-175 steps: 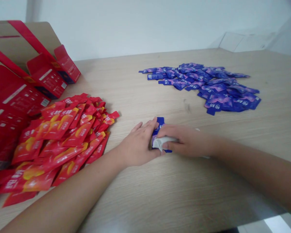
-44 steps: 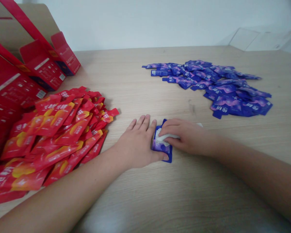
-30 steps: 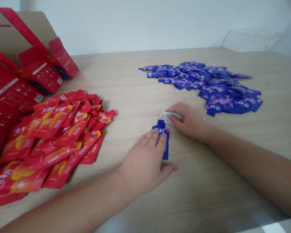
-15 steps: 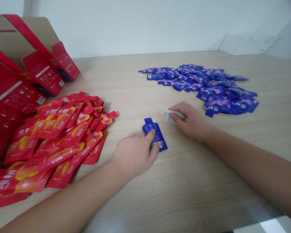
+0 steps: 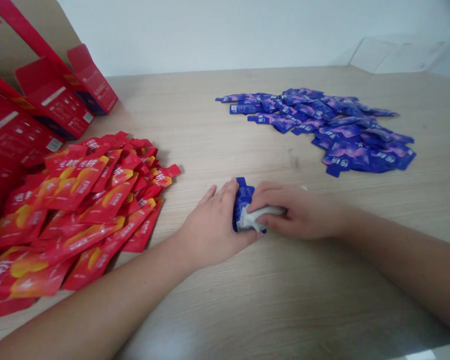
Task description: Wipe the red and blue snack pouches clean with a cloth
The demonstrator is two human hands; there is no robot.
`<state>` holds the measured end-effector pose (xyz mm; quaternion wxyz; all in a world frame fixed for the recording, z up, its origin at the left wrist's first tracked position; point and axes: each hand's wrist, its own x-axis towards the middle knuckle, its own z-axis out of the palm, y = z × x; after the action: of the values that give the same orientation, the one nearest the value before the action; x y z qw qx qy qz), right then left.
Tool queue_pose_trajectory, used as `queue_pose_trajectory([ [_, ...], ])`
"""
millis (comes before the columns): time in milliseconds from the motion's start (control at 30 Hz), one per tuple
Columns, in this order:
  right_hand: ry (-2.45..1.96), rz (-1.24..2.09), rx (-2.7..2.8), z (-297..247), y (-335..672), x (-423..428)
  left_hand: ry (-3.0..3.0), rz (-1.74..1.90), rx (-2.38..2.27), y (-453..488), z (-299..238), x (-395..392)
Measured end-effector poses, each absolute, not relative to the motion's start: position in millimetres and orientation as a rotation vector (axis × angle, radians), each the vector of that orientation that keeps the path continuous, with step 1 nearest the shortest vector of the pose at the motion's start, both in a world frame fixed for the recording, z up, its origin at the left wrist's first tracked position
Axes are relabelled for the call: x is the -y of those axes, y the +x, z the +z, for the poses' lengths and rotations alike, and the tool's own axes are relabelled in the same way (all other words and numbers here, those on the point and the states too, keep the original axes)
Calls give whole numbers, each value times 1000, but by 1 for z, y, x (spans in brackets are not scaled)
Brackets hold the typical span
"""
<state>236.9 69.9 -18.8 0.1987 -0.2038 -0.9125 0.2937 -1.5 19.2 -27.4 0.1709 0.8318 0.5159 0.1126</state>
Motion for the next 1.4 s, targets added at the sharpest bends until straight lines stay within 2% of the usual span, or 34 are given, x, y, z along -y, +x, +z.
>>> queue_pose_trajectory([
  [100, -599, 908, 2705, -14, 228, -60, 2373, 303, -1379, -2, -25, -19],
  [400, -857, 512, 2619, -30, 224, -85, 2365, 270, -1370, -2, -22, -19],
  [633, -900, 386, 2540, -35, 228, -86, 2368, 266, -1328, -8, -25, -18],
  [833, -864, 434, 2358, -33, 237, -80, 2418, 256, -1528, -7, -35, -17],
  [1067, -666, 705, 2588, -23, 229, -66, 2395, 66, -1595, -4, -33, -19],
  [1400, -959, 431, 2581, -34, 219, -98, 2399, 108, -1549, -3, -32, -18],
])
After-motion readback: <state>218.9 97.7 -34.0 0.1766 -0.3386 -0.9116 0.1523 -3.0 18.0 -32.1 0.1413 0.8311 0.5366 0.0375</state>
